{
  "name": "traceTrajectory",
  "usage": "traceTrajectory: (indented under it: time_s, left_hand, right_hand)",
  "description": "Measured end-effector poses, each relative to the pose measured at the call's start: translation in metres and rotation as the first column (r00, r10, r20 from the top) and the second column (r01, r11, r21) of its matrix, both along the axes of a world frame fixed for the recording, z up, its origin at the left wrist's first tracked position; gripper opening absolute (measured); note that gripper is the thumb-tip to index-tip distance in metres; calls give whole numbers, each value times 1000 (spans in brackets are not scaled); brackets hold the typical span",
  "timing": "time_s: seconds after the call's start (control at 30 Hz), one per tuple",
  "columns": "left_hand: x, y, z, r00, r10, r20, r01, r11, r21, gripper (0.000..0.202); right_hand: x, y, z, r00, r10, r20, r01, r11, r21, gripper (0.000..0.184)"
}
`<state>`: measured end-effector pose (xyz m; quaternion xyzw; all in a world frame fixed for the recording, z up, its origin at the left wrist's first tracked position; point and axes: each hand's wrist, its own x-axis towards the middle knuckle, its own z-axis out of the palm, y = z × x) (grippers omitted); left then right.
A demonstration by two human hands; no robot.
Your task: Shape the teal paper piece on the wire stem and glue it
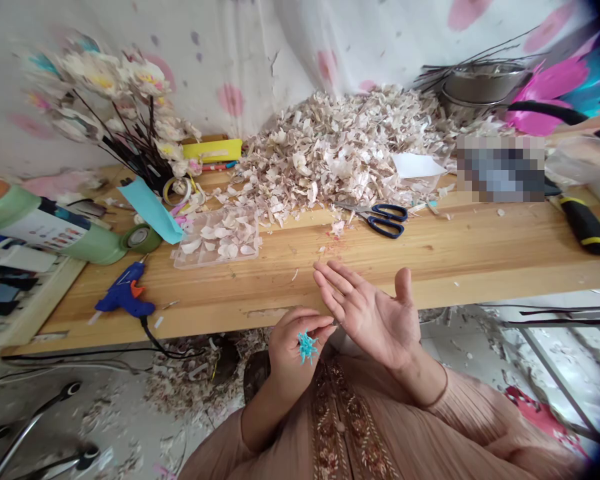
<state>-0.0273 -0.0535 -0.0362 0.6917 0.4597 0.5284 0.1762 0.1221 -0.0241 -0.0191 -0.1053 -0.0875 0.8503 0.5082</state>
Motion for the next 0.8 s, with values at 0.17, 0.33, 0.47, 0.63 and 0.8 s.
traceTrajectory:
  time_s: [0.17, 0.33, 0.47, 0.63, 0.8]
  left_hand:
    - [1, 0, -1, 1000, -3, -1, 3, 1000, -9, 5]
    - [3, -1, -1, 1000, -5, 17, 6, 999, -32, 6]
    - [4, 0, 2, 1000, -5, 26, 7, 999, -44, 7]
    - [6, 4, 0, 1000, -25, -16, 24, 998, -55, 11]
    - [6, 5, -8, 999, -37, -10, 36, 992, -121, 12]
  right_hand:
    - [-1, 1, -1, 1000, -22, 16, 22, 1000, -11, 80]
    - [-1, 3, -2, 999, -20, 37, 21, 1000, -3, 78]
    - [-4, 2, -4, 999, -23, 45, 21, 999, 29, 85]
    - [-7, -4, -6, 986, -43, 163, 12, 982, 186, 89]
    - [-7, -8, -9, 956, -87, 280, -18, 936, 352, 88]
